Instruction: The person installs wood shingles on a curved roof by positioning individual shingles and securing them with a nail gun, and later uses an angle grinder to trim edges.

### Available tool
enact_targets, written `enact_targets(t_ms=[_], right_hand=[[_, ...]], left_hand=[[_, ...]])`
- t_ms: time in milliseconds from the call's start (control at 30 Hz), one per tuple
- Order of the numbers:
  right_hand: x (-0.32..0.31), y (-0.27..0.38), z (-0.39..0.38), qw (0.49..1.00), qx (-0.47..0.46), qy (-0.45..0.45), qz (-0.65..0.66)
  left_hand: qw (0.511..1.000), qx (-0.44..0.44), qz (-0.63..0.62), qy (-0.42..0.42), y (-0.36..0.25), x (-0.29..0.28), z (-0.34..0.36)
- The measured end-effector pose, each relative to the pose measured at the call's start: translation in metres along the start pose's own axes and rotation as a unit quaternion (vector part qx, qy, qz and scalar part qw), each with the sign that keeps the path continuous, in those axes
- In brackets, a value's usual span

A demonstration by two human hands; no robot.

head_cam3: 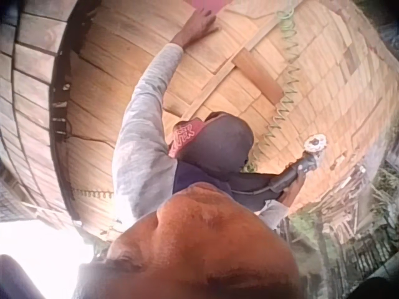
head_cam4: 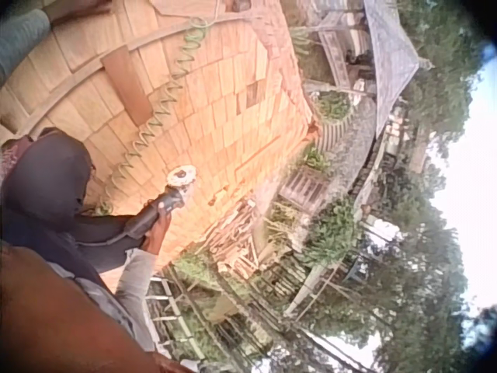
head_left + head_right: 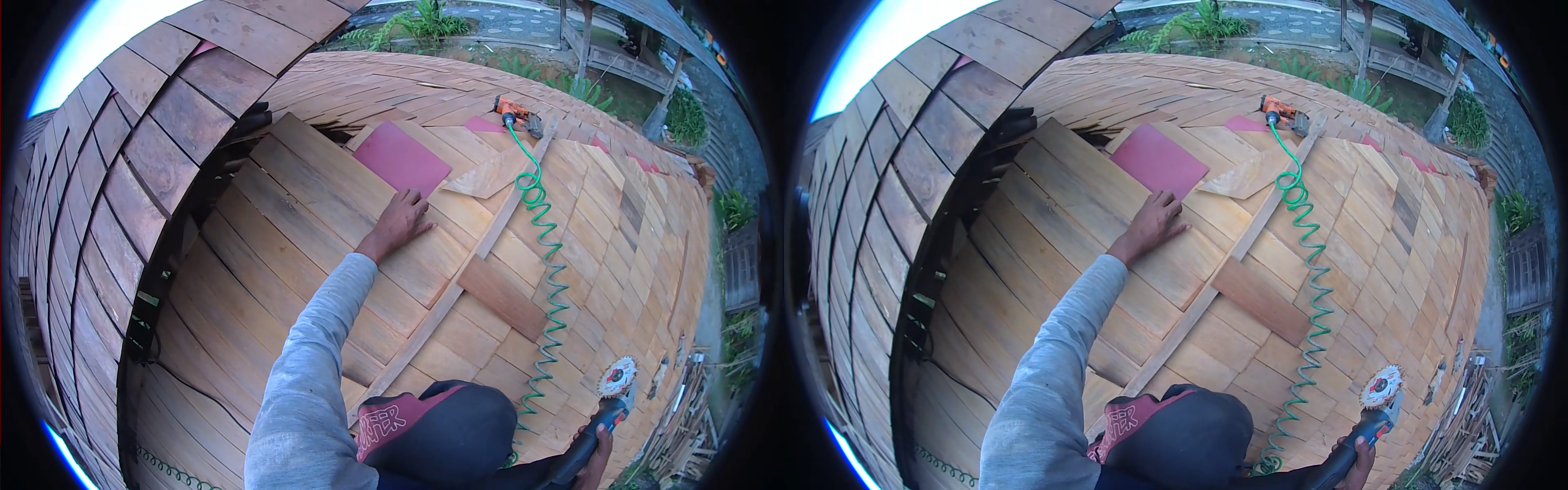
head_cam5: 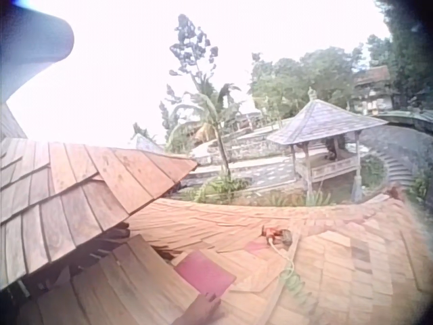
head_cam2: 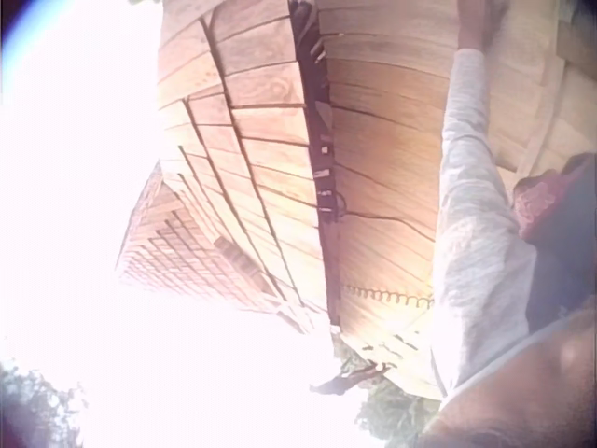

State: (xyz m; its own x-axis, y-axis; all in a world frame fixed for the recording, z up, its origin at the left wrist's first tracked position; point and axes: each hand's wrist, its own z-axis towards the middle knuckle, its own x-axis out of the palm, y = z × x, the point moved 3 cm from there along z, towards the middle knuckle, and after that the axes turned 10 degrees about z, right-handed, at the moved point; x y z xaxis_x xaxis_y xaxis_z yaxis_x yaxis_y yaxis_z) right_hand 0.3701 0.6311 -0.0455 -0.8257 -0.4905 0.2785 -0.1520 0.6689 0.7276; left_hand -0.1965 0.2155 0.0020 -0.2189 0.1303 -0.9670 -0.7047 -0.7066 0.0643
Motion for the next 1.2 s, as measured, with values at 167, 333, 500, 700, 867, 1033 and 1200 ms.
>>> enact_targets(t_ms=[167, 333, 500, 700, 867, 1033, 1200], right_hand=[[-0.024, -0.011, 0.020, 0.999, 0.020, -0.029, -0.039], [-0.006, 0.006, 0.011, 0.995, 0.040, -0.054, -0.077], [-0.013, 0.002, 0.012, 0.995, 0.052, -0.066, -0.059], [-0.006, 0.010, 0.017, 0.991, 0.028, -0.085, -0.102], [0.005, -0.012, 0.024, 0.993, 0.061, -0.041, -0.089], [0.014, 0.020, 0.009, 0.985, 0.024, -0.094, -0.142], [0.017, 0.012, 0.014, 0.987, 0.038, -0.081, -0.135]], left_hand=[[0.990, -0.023, 0.056, -0.128, 0.062, -0.041, 0.008], [0.903, -0.325, 0.135, -0.247, 0.223, -0.089, -0.010], [0.783, -0.562, 0.162, -0.210, 0.332, -0.113, -0.046], [0.651, -0.726, 0.118, -0.188, 0.361, -0.067, -0.031], [0.626, -0.738, 0.174, -0.184, 0.423, -0.130, -0.048], [0.614, -0.747, 0.188, -0.172, 0.309, -0.071, -0.001], [0.623, -0.731, 0.250, -0.121, 0.328, -0.100, -0.014]])
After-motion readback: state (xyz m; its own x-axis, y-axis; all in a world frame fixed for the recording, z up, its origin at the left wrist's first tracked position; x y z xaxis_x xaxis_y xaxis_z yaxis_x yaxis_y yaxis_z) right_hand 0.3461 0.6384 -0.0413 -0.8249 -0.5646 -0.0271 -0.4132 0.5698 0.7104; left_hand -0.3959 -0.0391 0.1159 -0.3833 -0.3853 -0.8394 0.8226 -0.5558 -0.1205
